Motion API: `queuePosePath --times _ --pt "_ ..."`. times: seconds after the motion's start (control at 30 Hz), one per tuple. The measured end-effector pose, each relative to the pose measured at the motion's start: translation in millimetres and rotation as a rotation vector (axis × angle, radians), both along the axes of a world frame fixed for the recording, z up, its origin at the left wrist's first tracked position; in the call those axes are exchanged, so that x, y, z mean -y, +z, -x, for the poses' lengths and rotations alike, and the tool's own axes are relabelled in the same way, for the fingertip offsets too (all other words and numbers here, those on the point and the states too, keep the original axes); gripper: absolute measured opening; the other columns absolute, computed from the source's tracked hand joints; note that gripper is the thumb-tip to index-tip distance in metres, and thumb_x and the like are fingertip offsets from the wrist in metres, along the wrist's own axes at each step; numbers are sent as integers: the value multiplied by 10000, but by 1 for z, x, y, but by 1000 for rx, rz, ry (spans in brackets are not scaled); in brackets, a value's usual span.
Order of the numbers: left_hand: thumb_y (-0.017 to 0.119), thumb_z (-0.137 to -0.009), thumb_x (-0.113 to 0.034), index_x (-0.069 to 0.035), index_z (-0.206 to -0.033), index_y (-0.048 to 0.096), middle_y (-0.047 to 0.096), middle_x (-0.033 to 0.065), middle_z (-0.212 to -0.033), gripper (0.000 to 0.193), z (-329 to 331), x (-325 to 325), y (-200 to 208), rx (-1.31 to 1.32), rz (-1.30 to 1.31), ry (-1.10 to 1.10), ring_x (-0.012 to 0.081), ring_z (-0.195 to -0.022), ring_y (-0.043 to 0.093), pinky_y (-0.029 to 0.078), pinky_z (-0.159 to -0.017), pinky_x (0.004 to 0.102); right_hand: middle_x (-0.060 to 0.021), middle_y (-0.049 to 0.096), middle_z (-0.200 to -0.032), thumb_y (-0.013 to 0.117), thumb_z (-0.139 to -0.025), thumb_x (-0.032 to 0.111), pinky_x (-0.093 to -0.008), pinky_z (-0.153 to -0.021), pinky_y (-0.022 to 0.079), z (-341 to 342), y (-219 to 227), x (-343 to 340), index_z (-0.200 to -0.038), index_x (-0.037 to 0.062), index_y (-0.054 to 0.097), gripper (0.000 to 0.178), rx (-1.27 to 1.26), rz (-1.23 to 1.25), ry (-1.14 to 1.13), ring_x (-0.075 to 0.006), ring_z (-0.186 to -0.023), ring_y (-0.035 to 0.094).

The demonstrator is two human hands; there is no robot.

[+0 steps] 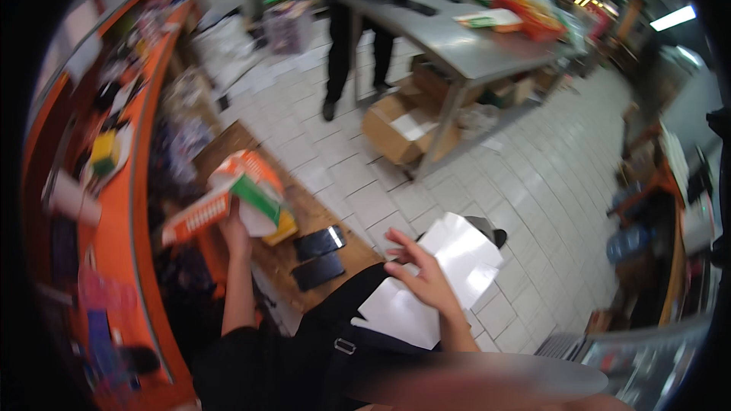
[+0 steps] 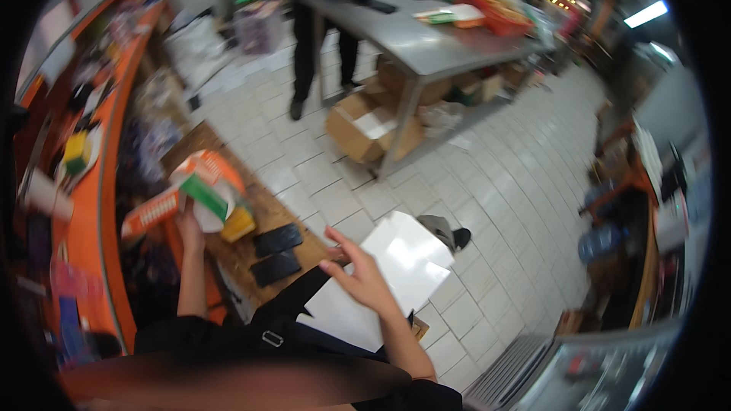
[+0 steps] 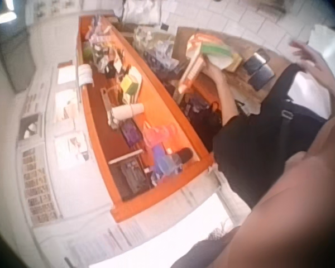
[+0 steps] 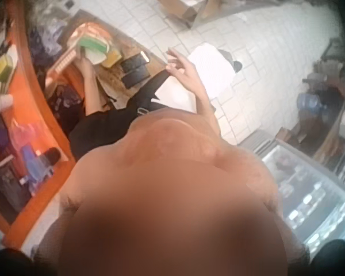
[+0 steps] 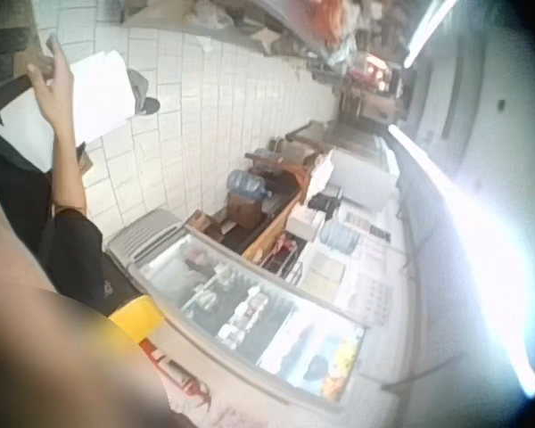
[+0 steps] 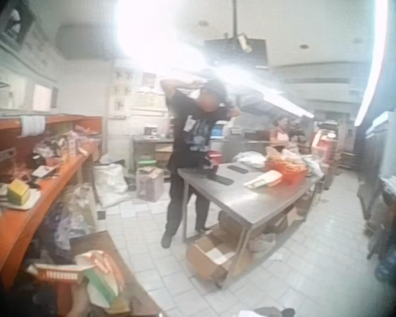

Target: The person folds flat paperboard blanks into small takeaway boxes, aligning edges and creasing flaps to form the container shape. They handle multiple blanks one at a time, stacking finished boxes on a wooden surface.

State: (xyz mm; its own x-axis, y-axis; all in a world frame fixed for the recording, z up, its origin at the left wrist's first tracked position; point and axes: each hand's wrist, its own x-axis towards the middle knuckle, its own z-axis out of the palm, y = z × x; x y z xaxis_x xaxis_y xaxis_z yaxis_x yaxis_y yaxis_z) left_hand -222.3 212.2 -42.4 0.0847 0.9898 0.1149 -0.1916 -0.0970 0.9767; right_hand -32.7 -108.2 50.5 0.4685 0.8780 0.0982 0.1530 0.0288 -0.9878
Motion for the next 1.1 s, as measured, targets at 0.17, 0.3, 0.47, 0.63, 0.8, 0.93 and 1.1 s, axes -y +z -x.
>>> queuePosePath --times 0.17,0.3,0.47,0.63,0.8,0.93,1.1 --pt "578 -886 -148 57 -1166 537 609 116 -1114 349 73 -33 7 -322 -190 294 190 -1013 576 426 -860 308 -161 625 -1121 631 -845 185 -350 -864 476 -19 24 -39 -1247 62 536 432 335 133 263 -284 -989 621" --pt "557 -884 -129 67 -1146 556 644 134 -1053 327 83 -48 -33 -332 11 207 200 -958 604 439 -843 307 -153 663 -987 566 -870 158 -369 -797 494 -8 19 -104 -1167 54 587 316 435 154 420 -302 -902 642" --pt "546 -875 -127 50 -1132 562 651 164 -1037 313 61 -75 -75 -357 108 215 252 -953 626 458 -825 344 -143 668 -921 547 -846 143 -403 -751 496 12 -12 -183 -1113 45 611 291 595 209 549 -338 -832 630" --pt "566 -847 -189 73 -1054 574 629 261 -1015 334 44 -87 -85 -731 -32 234 379 -974 609 456 -834 414 -157 653 -973 509 -809 91 -415 -775 499 30 -74 -272 -1132 46 601 339 687 64 382 -342 -885 621" --pt "536 -845 -170 57 -1071 567 614 274 -1021 321 40 -98 -90 -958 -25 184 419 -968 589 452 -845 448 -183 637 -997 487 -778 47 -432 -816 485 50 -139 -328 -1073 54 613 321 828 208 358 -334 -985 595" --pt "537 -832 -166 49 -1055 582 618 272 -1003 312 35 -104 -95 -1037 -49 136 416 -950 594 452 -841 459 -209 615 -1018 504 -752 22 -443 -815 468 60 -170 -319 -1073 39 531 322 582 184 205 -377 -972 583" --pt "523 -850 -196 58 -952 632 622 296 -872 295 15 -96 -105 -1136 -125 146 444 -820 614 479 -690 503 -183 603 -1000 513 -782 2 -391 -808 460 52 -202 -310 -1128 50 428 360 244 91 87 -304 -955 592"
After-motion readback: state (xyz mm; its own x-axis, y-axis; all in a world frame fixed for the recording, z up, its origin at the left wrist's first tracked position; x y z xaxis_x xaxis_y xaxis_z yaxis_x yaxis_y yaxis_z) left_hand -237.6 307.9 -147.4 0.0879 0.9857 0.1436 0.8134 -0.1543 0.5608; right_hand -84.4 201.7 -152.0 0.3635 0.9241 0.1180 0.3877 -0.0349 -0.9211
